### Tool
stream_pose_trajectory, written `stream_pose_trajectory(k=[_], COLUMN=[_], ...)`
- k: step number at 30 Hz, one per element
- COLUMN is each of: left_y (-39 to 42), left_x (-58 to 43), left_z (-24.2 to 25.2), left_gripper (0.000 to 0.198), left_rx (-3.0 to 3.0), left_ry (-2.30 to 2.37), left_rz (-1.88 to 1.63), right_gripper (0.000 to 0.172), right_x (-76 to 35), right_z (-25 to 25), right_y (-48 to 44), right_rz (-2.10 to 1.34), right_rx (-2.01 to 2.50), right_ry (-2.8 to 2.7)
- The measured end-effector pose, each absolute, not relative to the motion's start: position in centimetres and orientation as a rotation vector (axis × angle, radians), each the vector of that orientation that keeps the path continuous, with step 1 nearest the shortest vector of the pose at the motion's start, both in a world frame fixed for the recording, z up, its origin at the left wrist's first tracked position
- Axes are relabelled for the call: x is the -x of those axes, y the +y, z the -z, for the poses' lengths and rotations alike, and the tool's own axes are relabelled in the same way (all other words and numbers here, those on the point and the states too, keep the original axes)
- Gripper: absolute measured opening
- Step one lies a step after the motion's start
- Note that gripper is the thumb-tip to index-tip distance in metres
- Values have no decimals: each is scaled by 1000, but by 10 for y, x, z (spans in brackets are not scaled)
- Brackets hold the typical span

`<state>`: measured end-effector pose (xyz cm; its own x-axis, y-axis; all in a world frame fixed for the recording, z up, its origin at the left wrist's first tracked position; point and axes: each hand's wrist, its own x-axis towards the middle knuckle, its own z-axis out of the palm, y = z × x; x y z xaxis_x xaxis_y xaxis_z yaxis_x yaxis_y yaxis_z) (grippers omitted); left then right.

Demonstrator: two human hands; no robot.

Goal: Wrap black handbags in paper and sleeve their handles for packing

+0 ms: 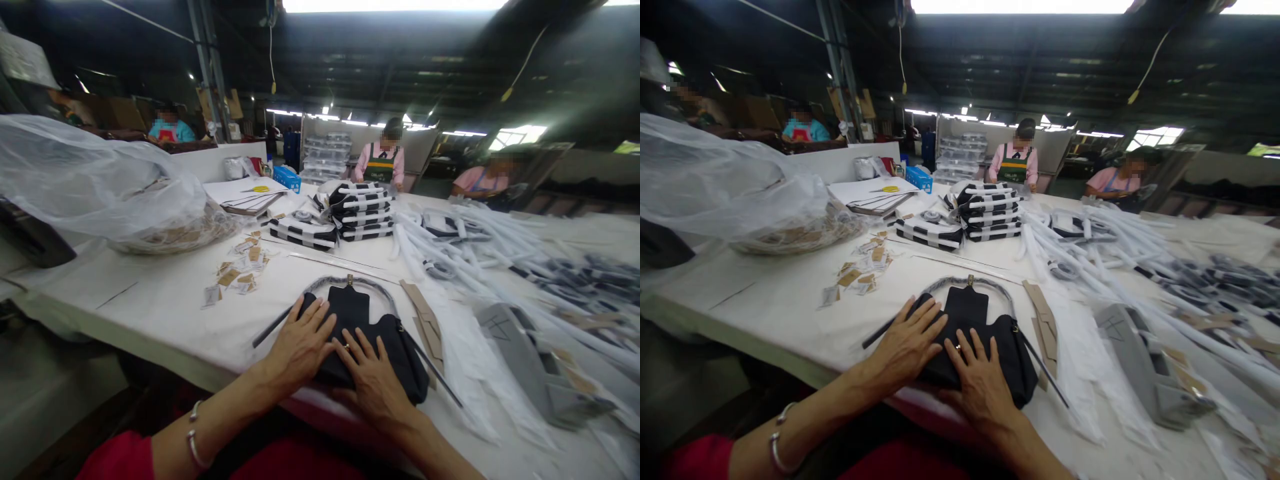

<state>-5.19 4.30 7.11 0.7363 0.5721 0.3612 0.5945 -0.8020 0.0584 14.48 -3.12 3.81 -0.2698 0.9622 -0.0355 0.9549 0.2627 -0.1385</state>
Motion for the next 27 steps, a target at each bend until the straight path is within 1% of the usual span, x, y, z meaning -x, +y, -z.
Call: stream_pose_trajectory(k=[2,4,7,8,9,12,13,14,16,18,20,23,27], left_y=[38,38,43,45,47,48,48,47,46,46,45,45,45], left_x=[37,28,27,28,29,31,31,31,29,28,27,26,28], left_z=[-78,-70,-44,-36,-31,-25,-26,-26,-26,-24,-24,-26,-30], left_gripper=[54,61,70,71,71,66,64,63,63,64,66,67,72], left_rx=[2943,3059,3173,3184,3190,3190,3180,3167,3138,3117,3100,3072,3007], left_ry=[-844,-766,-803,-834,-853,-852,-851,-851,-849,-841,-843,-864,-699], left_rz=[594,536,441,438,439,426,423,424,439,455,445,397,448], right_gripper=[77,73,82,81,76,47,43,42,43,44,46,49,52], right_x=[-144,-143,-146,-149,-153,-168,-173,-177,-182,-184,-185,-185,-187], right_z=[-38,-38,-47,-53,-62,-91,-98,-102,-99,-81,-58,-33,-31], right_y=[-32,-33,-35,-35,-34,-27,-24,-21,-16,-13,-12,-12,-11], right_rz=[-213,-244,-342,-407,-494,-785,-808,-774,-563,-313,-155,-119,-146], right_rx=[1843,1842,1822,1797,1759,1587,1553,1544,1597,1667,1704,1740,1756], right_ry=[-2434,-2419,-2402,-2389,-2364,-2197,-2123,-2062,-2018,-2086,-2188,-2245,-2205])
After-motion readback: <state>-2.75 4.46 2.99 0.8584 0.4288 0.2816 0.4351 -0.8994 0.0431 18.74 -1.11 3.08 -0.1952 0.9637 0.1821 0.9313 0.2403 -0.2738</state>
